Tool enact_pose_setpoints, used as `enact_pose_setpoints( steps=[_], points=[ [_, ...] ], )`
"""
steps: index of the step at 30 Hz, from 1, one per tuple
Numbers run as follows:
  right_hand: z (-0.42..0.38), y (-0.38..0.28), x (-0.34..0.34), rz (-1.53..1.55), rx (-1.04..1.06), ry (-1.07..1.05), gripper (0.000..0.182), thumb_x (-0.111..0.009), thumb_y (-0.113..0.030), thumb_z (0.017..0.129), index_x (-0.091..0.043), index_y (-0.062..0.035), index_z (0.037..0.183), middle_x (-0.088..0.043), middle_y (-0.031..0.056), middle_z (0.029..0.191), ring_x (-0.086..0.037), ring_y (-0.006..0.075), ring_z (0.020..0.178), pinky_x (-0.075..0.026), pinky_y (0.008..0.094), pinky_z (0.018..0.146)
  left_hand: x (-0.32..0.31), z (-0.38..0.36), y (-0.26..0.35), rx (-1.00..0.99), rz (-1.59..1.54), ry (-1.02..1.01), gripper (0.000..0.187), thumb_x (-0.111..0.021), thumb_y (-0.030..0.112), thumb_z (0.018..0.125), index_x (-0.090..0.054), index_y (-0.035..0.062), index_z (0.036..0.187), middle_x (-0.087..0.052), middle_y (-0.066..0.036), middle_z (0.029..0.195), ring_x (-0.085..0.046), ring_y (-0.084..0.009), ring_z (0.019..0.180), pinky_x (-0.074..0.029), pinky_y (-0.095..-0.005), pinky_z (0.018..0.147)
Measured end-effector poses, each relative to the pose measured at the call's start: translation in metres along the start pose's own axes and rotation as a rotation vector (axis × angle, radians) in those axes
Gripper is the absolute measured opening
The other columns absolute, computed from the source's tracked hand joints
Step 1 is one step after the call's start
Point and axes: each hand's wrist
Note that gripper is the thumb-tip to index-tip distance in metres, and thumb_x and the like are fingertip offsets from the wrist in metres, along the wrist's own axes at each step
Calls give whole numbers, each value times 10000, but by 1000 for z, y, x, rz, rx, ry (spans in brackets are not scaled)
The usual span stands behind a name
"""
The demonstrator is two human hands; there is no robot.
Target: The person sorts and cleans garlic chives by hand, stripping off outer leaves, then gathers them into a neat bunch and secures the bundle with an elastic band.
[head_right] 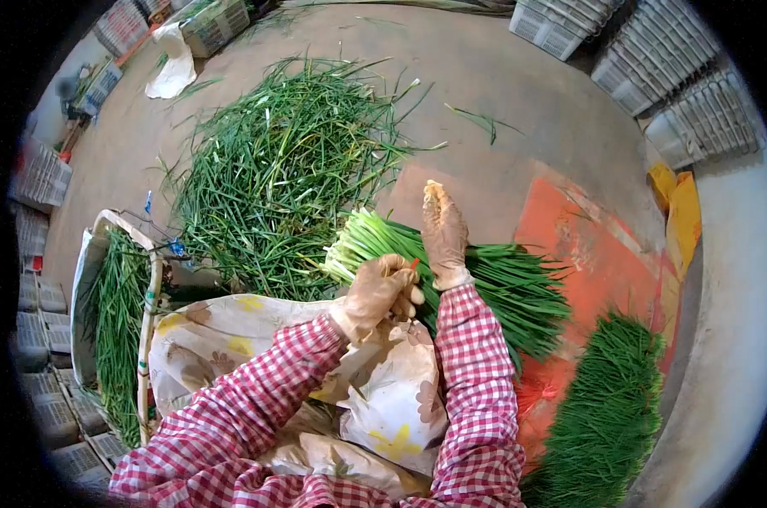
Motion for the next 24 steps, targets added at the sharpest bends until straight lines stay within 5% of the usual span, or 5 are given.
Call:
enact_pose_setpoints(
  steps=[4, 15, 18, 20, 24],
  points=[
    [-13, -6, 2, 170, 103, -265, 414, -450, -363, 946, -553, -29, 1167, -640, 153, 1023, -617, 299, 935, -480, 318, 797, 2, -8, -12, 19, -132, -32, 106, -467, 120, 934, -518, 28, 919, -613, -73, 645, -542, -119, 442, -398, -229, 358],
    [16, -94, 6, -566, -235, -914, 617, -747, -402, 684, -582, -24, 1142, -632, 188, 1032, -603, 304, 972, -455, 368, 839, 14, -8, -26, 61, -180, -28, 79, -492, 120, 917, -520, 49, 900, -589, -50, 643, -508, -113, 458, -400, -224, 404],
    [12, -84, 14, -248, -400, -817, 572, -756, -327, 700, -577, 13, 1125, -627, 149, 1072, -603, 233, 971, -447, 326, 847, 17, -6, -31, 66, -163, -51, 67, -491, 120, 920, -509, 57, 902, -596, -54, 649, -522, -115, 468, -401, -230, 395],
    [1, -57, 13, 501, -523, -506, 571, -733, -189, 755, -484, 53, 1209, -605, 90, 1127, -600, 157, 929, -469, 268, 799, 17, -2, -32, 110, -297, -56, 60, -483, 115, 923, -493, 60, 900, -606, -62, 657, -533, -117, 472, -400, -228, 388],
    [0, -70, 35, 547, -541, -409, 455, -679, -166, 822, -486, 31, 1185, -623, 58, 1022, -612, 131, 840, -492, 243, 716, 14, 1, -25, 38, -143, 9, 96, -478, 126, 931, -475, 45, 881, -640, -100, 701, -562, -113, 491, -402, -221, 388]
  ],
)
Point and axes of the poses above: each hand's wrist, its own z-axis towards the middle knuckle, its own x-axis out of the back of the hand, y = z × x
